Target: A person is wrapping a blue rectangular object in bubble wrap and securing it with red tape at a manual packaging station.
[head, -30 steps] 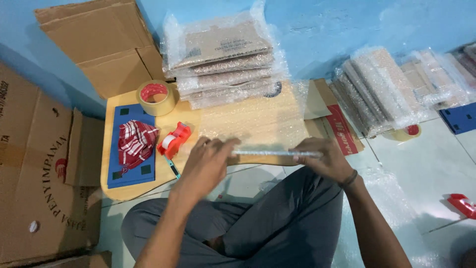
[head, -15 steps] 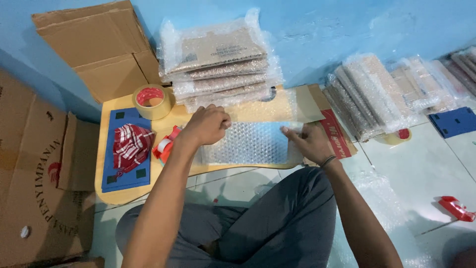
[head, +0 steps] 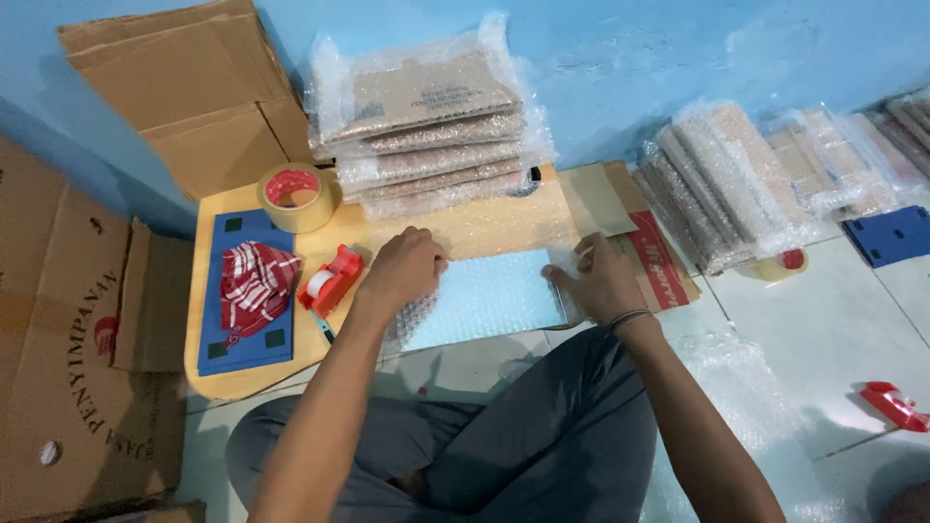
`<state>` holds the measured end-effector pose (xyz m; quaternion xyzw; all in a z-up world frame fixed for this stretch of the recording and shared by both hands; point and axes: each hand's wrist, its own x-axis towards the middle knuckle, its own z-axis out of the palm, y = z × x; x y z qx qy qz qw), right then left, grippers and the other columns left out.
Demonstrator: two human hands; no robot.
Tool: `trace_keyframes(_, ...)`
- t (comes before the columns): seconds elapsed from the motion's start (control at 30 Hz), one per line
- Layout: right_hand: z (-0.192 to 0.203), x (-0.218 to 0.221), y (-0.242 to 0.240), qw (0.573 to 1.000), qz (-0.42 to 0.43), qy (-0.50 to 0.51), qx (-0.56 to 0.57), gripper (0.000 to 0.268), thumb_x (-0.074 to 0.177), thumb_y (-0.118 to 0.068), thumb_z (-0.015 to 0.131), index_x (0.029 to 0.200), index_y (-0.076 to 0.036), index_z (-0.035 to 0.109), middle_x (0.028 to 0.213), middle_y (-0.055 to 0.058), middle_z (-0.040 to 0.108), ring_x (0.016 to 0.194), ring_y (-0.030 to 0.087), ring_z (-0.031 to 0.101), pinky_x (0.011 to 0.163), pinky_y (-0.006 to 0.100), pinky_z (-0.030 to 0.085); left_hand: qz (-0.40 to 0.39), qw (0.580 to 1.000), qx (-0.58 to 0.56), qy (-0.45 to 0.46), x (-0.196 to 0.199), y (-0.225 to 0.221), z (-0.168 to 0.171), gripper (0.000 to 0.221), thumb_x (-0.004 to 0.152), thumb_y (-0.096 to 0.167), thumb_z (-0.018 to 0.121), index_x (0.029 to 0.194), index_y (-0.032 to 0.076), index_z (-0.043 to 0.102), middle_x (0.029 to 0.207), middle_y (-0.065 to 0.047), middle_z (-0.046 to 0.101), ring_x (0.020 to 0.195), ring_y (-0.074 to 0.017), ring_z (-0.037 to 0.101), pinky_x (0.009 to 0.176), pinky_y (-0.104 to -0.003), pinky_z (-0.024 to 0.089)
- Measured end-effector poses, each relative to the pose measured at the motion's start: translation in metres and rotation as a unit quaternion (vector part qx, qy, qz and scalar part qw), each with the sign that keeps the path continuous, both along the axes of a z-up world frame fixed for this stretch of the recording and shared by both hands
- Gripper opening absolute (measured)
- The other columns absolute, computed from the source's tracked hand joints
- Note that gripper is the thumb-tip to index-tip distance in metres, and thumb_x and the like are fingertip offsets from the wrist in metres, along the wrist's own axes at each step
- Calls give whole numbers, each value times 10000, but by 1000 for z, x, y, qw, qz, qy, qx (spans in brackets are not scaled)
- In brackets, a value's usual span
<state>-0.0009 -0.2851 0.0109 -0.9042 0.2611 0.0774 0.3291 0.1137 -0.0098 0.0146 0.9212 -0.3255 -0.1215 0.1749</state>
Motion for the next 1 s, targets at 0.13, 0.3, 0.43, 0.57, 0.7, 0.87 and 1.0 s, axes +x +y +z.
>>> trace_keyframes(0.13,-6,-2,-1,996,45,-21,-77,599,880,-459,775,1335,-203,481,1217,109,647,1223,327,630,1019,473,490,-4,1000,-14,-1,-3,2,-4,200,877,65,616,698,39,701,763,-159,595,869,-342,600,775,-460,555)
trace_keyframes(0.3,-3,1,12,932,187,-173,-256,404,897,-415,731,1256,-251,645,1231,6,615,1194,249,632,1050,414,416,54,996,-65,26,-7,10,9,158,850,75,707,984,-7,726,967,-208,668,1054,-394,645,862,-527,578)
trace_keyframes(0.43,-21,14,30,866,237,-308,-316,358,876,-434,731,1183,-250,741,1250,21,700,1099,255,693,963,390,513,65,995,-73,19,-1,11,4,235,809,116,770,1016,23,708,1027,-171,675,1119,-377,633,905,-519,574)
trace_keyframes(0.57,-48,11,44,884,306,-270,-228,394,931,-417,685,1284,-243,699,1375,79,658,1322,309,593,1167,503,378,70,995,-66,-23,5,9,4,258,889,175,728,1123,70,712,1142,-139,661,1228,-329,580,1021,-461,492)
trace_keyframes(0.7,-58,1,48,889,290,-286,-209,351,986,-397,653,1287,-224,702,1425,73,634,1373,294,550,1212,508,322,109,988,7,-111,11,-2,1,377,963,214,676,1304,58,631,1265,-169,616,1280,-330,528,1058,-467,427)
trace_keyframes(0.87,-49,-1,50,897,293,-259,-208,361,986,-421,652,1269,-208,720,1437,74,632,1383,302,545,1226,519,313,110,975,74,-177,30,-12,-33,483,921,219,728,1348,64,565,1190,-152,643,1222,-309,518,1020,-472,355)
trace_keyframes(1.0,-49,0,50,893,298,-257,-220,353,974,-409,665,1262,-213,726,1441,79,631,1388,309,542,1219,521,326,109,977,38,-178,29,-12,-31,141,898,93,699,1030,46,717,1003,-134,696,1124,-291,553,975,-428,369)
